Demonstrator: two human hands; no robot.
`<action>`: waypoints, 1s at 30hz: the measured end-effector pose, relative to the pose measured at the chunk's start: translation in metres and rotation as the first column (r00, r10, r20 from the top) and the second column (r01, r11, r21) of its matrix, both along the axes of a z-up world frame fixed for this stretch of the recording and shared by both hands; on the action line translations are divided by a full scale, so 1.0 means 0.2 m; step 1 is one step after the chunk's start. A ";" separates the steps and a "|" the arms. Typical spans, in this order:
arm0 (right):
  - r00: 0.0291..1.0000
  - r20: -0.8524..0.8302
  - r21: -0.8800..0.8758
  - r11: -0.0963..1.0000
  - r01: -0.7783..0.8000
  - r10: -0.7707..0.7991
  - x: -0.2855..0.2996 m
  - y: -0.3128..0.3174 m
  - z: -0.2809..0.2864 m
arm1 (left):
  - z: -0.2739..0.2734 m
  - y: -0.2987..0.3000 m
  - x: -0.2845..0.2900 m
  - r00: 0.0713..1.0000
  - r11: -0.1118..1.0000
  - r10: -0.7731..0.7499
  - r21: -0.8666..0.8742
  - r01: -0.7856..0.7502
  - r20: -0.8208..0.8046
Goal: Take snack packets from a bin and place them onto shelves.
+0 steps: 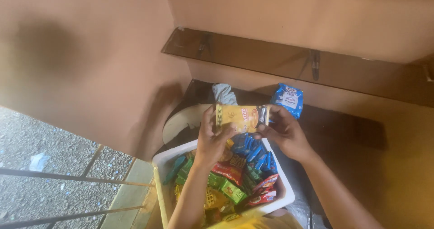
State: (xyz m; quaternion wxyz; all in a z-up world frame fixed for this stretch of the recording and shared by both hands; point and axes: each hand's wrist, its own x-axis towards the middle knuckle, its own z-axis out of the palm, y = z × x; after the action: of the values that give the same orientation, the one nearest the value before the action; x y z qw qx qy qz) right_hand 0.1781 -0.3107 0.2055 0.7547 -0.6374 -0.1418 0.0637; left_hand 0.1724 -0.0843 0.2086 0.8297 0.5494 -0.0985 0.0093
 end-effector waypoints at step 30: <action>0.958 -0.005 0.551 0.800 -0.236 0.286 0.09 0.16 0.53 | 0.61 -0.07 0.31 0.889 0.988 0.028 0.120 -0.093 0.457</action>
State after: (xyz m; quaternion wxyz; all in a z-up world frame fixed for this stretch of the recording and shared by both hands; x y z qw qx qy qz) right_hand 0.1965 -0.2791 0.3112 0.8940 -0.3671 -0.2072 0.1521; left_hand 0.2351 -0.0984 0.3307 0.7430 0.5909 -0.2727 0.1562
